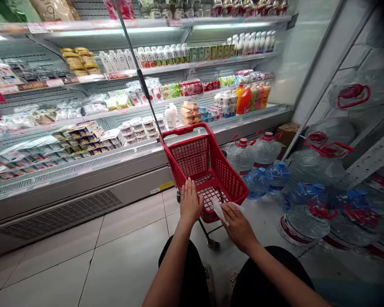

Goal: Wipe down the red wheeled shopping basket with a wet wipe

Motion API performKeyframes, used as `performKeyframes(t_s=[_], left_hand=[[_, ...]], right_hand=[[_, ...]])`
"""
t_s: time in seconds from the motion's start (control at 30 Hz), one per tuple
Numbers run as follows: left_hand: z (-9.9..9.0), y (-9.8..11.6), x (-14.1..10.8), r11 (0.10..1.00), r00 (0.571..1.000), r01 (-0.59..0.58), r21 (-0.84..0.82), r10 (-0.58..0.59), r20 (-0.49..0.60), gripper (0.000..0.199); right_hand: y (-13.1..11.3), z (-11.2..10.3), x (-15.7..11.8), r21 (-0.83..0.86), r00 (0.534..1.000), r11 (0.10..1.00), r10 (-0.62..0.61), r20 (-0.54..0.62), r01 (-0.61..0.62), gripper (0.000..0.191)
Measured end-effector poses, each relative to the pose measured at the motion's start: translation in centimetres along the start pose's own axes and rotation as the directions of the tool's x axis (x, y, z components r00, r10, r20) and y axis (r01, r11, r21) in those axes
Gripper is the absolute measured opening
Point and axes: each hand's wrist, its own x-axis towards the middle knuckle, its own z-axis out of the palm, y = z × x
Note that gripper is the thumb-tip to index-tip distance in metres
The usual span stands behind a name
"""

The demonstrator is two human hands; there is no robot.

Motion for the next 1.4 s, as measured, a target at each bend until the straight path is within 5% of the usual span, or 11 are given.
performKeyframes(t_s=[0.2,0.43,0.67,0.8,1.0,1.13,1.27,1.4], left_hand=[[0.4,-0.6,-1.3,0.998,0.992,0.060,0.012,-0.058,-0.108,0.064],[-0.4,-2.5,-1.7,0.999,0.992,0.011,0.041,-0.006,-0.128,0.063],[1.6,3.6,-3.3,0.981,0.975,-0.189,0.045,0.193,-0.112,0.062],[1.9,4.4,-4.4,0.972,0.965,-0.233,0.023,0.234,-0.118,0.061],[0.8,2.1,-4.4,0.975,0.962,-0.221,-0.007,0.217,-0.162,0.067],[0.3,-0.6,-4.2,0.993,0.978,-0.119,-0.023,0.113,-0.176,0.065],[-0.3,-5.0,-4.1,0.998,0.985,0.049,-0.040,-0.055,-0.163,0.062],[-0.8,-7.6,-4.8,0.988,0.975,0.154,-0.019,-0.156,-0.157,0.064]], right_hand=[[-0.4,-1.5,0.5,0.017,0.977,0.981,-0.192,0.091,0.192,0.090],[6.3,-2.8,-2.2,0.000,0.999,1.000,-0.028,0.045,0.028,0.078],[2.2,-1.8,-0.7,0.069,1.000,0.997,0.021,0.014,-0.022,0.073],[2.2,-2.1,0.5,0.087,0.998,0.995,-0.054,0.037,0.050,0.069],[5.1,-3.0,1.5,0.093,0.996,0.993,-0.076,0.052,0.071,0.058],[2.0,-2.6,1.8,0.154,0.997,0.987,-0.063,0.045,0.055,0.058],[-1.9,-2.5,2.8,0.252,0.970,0.947,-0.228,0.080,0.201,0.069],[-2.5,-2.1,5.0,0.271,0.928,0.903,-0.364,0.075,0.332,0.081]])
